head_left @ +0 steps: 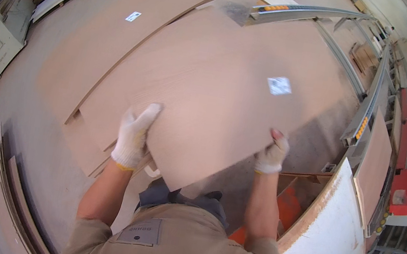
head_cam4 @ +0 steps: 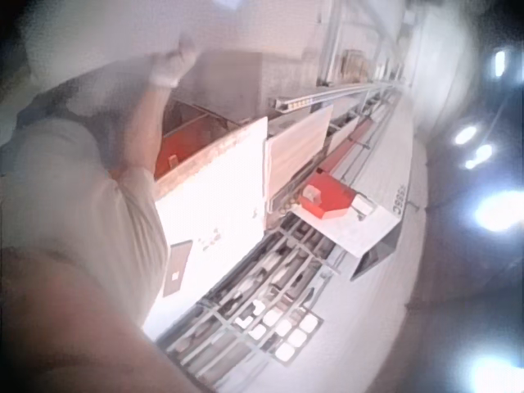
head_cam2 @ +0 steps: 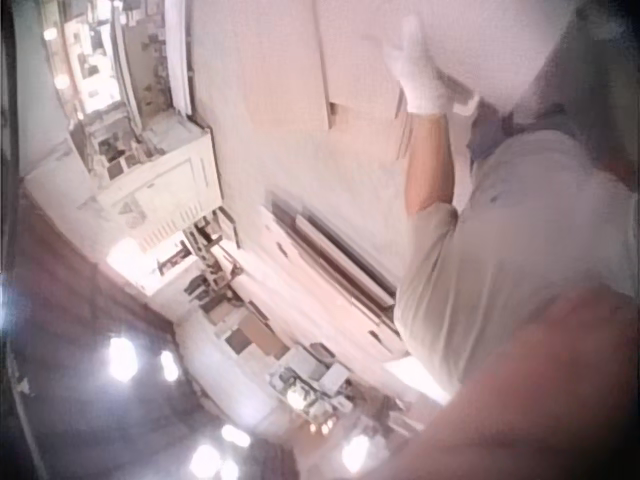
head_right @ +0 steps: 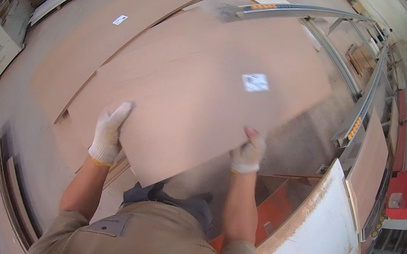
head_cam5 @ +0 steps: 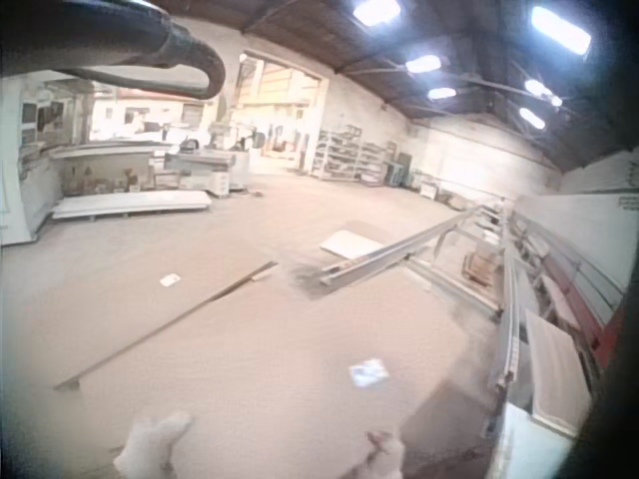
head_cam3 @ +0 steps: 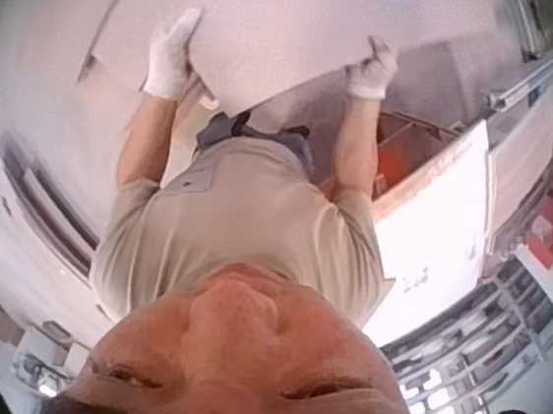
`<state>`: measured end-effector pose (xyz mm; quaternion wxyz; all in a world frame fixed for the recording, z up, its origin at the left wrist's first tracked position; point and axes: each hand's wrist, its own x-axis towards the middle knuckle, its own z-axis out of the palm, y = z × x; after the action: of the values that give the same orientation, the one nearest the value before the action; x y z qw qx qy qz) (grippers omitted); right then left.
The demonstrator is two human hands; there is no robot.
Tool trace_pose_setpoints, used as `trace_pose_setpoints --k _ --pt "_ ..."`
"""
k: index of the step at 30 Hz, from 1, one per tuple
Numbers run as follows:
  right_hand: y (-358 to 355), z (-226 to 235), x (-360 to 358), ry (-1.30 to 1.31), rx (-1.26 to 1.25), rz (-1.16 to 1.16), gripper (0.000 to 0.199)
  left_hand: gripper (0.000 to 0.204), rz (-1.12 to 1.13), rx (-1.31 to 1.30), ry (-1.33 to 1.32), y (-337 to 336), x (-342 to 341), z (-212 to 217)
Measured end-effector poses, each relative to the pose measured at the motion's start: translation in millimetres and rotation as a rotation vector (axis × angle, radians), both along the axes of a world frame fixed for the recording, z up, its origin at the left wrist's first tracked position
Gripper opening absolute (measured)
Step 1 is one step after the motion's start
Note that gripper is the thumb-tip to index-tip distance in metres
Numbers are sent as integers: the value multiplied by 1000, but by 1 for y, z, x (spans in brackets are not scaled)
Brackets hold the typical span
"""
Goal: The person repeatedly picks up flat cardboard pieces from the floor and places them onto a white work table. The person handles the pieces one at a time, stacking them in a pile on the table surface.
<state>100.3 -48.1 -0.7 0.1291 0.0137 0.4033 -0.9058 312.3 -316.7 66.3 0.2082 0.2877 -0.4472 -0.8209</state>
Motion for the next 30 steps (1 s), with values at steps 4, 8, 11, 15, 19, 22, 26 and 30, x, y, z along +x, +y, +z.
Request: trace_pose_setpoints --k 4,8,11,15,19,22,26,30 --pt "-100 -28 10 -96 -44 272 57 35 222 -170 -209 -35 66 -25" --pt "-149 -50 21 -111 -13 363 52 53 36 -88 -537 -68 108 -23" --pt "-167 -59 18 -95 75 351 43 64 -168 -143 -830 -91 119 -16" --pt "-166 -63 -19 43 712 491 37 72 -185 -640 -1051 -107 127 -30" --pt "-165 -37 -21 81 1052 602 36 72 351 -782 -1209 -140 147 -49" --pt "-172 -18 -13 22 1070 650 38 71 771 -768 -1111 -186 156 -86" --pt "-186 -14 -4 -27 978 729 38 68 796 -710 -1059 -264 152 -113" --pt "-195 -21 -9 -108 947 849 40 65 752 -840 -1053 -320 173 -130"
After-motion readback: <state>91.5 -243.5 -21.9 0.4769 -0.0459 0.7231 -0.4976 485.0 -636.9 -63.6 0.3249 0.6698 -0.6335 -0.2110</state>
